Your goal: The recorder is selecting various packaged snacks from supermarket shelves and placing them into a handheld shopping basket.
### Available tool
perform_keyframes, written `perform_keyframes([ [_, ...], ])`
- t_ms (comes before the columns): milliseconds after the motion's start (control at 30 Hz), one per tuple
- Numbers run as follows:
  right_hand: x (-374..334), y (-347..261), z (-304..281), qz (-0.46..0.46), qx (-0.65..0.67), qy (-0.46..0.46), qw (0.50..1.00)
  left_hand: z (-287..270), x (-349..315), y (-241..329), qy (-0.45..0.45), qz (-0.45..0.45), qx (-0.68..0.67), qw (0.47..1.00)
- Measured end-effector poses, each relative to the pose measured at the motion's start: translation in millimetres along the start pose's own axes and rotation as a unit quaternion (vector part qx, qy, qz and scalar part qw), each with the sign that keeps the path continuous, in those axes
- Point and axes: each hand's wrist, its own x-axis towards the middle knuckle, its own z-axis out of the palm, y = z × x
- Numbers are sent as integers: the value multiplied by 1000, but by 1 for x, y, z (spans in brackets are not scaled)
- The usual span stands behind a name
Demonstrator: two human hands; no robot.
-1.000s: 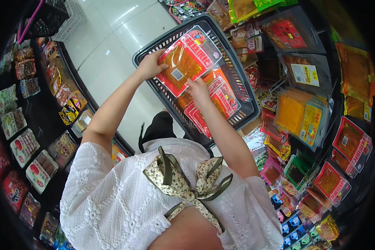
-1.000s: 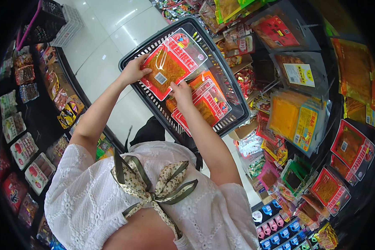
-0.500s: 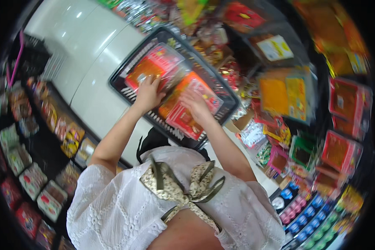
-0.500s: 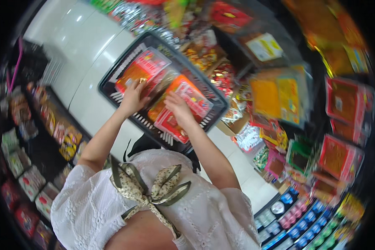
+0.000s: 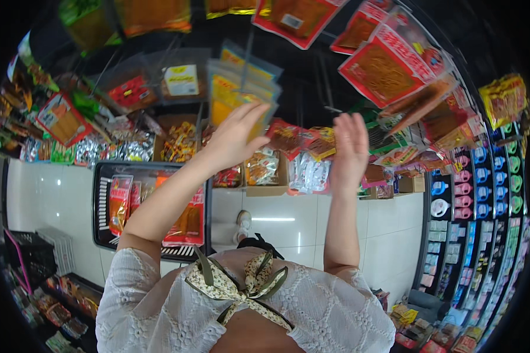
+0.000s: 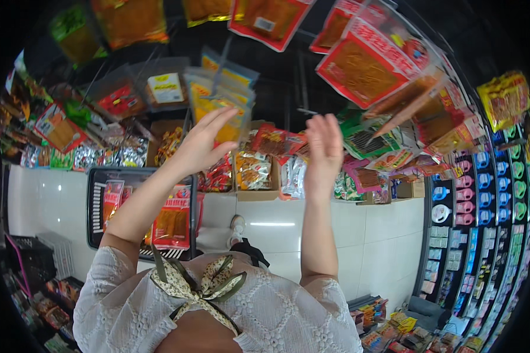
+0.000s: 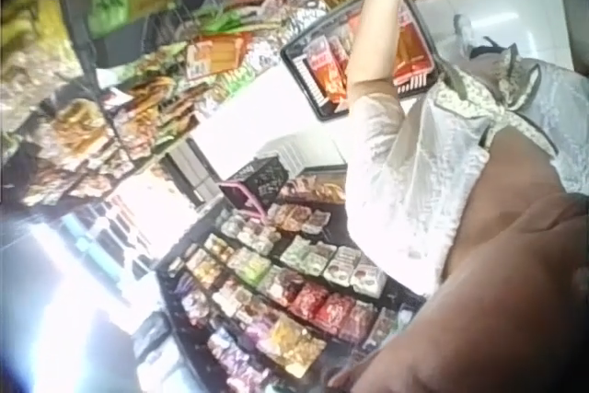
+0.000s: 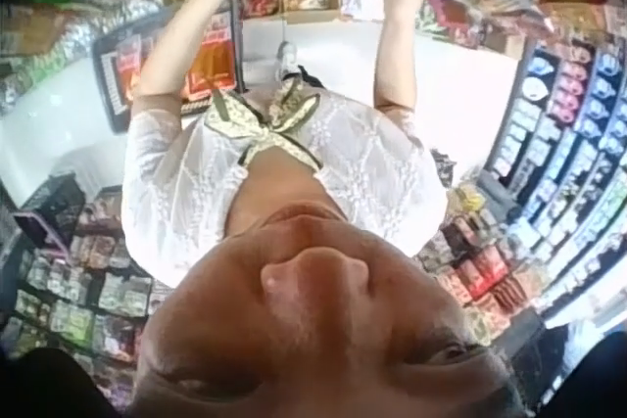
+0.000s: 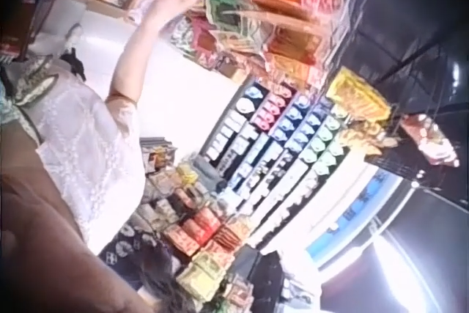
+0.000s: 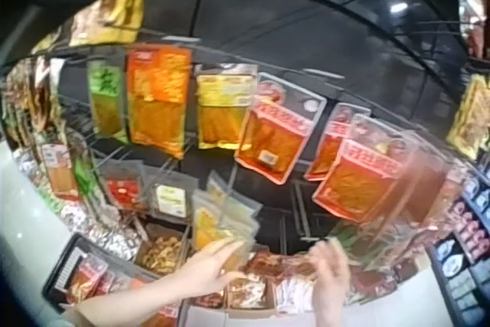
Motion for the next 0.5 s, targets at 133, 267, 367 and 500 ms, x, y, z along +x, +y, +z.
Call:
perform_keyframes([
  [133,52,-40,-55,-160,-62,45,984,28,90,47,39,116,-59,991],
  [267,88,-40,-75,-170,-69,30,983,56,155,51,62,62,-74,993],
  [367,105,-31,-76,-196,-98,-2,976,72,188,52,93,46,-119,987],
  [500,113,-37,-72,-194,-119,2,974,82,205,65,56,1,-269,961],
])
